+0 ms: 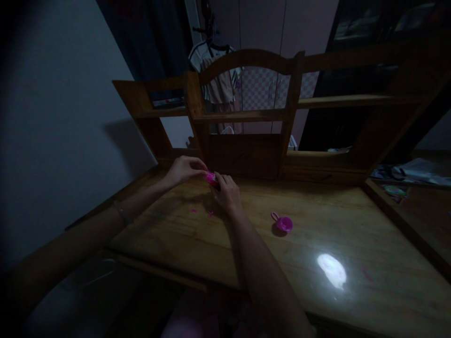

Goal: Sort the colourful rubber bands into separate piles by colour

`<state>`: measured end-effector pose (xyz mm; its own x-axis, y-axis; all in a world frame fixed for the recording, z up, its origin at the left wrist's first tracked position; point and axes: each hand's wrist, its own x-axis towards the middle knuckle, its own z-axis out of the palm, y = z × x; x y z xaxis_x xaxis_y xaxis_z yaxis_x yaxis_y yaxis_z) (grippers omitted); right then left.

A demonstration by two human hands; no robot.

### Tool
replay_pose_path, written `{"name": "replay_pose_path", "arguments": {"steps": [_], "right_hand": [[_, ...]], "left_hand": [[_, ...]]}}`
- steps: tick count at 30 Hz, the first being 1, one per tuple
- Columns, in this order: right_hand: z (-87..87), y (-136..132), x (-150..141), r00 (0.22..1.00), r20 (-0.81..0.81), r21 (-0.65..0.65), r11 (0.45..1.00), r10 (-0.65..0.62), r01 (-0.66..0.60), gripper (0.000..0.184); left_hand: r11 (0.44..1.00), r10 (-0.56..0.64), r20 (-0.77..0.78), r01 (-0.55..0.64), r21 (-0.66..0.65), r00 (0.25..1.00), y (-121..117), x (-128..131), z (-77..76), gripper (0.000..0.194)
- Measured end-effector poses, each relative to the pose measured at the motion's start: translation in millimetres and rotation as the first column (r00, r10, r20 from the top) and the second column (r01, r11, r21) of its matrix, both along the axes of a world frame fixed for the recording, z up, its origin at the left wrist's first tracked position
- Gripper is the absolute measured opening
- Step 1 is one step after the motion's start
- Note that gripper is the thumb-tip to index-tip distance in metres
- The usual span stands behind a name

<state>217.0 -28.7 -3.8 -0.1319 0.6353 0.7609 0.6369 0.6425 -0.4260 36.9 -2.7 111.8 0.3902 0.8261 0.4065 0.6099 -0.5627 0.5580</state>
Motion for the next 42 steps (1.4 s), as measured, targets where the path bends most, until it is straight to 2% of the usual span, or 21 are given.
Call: {"name": "replay_pose_path", "arguments": {"steps": [4, 9, 11, 16, 19, 21, 24, 27, 32, 37, 42], "right_hand": [[-1.0, 1.4, 0.4, 1.0, -0.022, 0.009, 1.0, -0.007, 0.008, 0.046], [-1.2, 1.9, -0.2, 0.999, -0.034, 0.011, 1.0, -0.011, 0.011, 0.044], [-0.8, 0.8, -1.3, 1.0, -0.026, 0.021, 1.0, -0.012, 0.012, 0.044], [0.8, -1.5, -3.2, 1.0, 0.002, 0.04, 0.999, -0.008, 0.008, 0.043], [1.6, -1.4, -2.9, 1.0, 0.021, 0.044, 0.999, 0.006, -0.007, 0.043], [1.7, -1.0, -2.4, 1.0, 0.026, 0.036, 0.999, 0.005, -0.006, 0.043], [0.9, -0.3, -2.0, 1.0, 0.015, 0.019, 1.0, -0.013, 0.012, 0.044], [-0.7, 0.3, -2.7, 1.0, 0.02, 0.023, 1.0, -0.003, 0.002, 0.046], [-1.6, -0.2, -3.9, 0.999, 0.045, 0.011, 1.0, 0.014, -0.014, 0.048], [-0.8, -0.6, -3.5, 0.999, 0.038, 0.01, 1.0, 0.009, -0.01, 0.047], [-2.0, 0.8, -3.6, 1.0, 0.023, 0.008, 1.0, 0.012, -0.012, 0.047]], "left_hand": [[0.998, -0.052, -0.004, 0.052, -0.026, 0.999, 1.5, 0.2, 0.4, 0.019], [0.973, -0.17, -0.023, 0.164, -0.161, 0.985, 2.0, -1.5, 3.6, 0.019], [0.967, -0.192, -0.033, 0.183, -0.176, 0.981, 0.9, -1.3, 4.5, 0.018], [0.995, -0.097, -0.092, 0.094, -0.038, 0.991, -0.4, 0.7, 2.8, 0.014], [0.995, -0.029, -0.117, 0.04, 0.093, 0.993, 3.4, 0.8, 0.4, 0.019], [0.991, 0.011, -0.111, 0.004, 0.13, 0.994, 6.6, 0.3, -0.5, 0.022], [0.997, 0.013, -0.041, -0.01, 0.081, 0.999, 9.0, -0.6, 0.1, 0.024], [1.0, -0.026, 0.054, 0.026, -0.003, 0.998, 8.9, -2.3, 1.9, 0.028], [0.976, -0.128, 0.049, 0.135, -0.17, 0.991, 10.3, -9.4, 3.7, 0.029], [0.976, -0.146, 0.0, 0.145, -0.162, 0.989, 12.8, -14.1, 1.7, 0.027], [0.977, -0.156, 0.033, 0.159, -0.143, 0.987, 10.7, -11.1, -1.2, 0.028]]}}
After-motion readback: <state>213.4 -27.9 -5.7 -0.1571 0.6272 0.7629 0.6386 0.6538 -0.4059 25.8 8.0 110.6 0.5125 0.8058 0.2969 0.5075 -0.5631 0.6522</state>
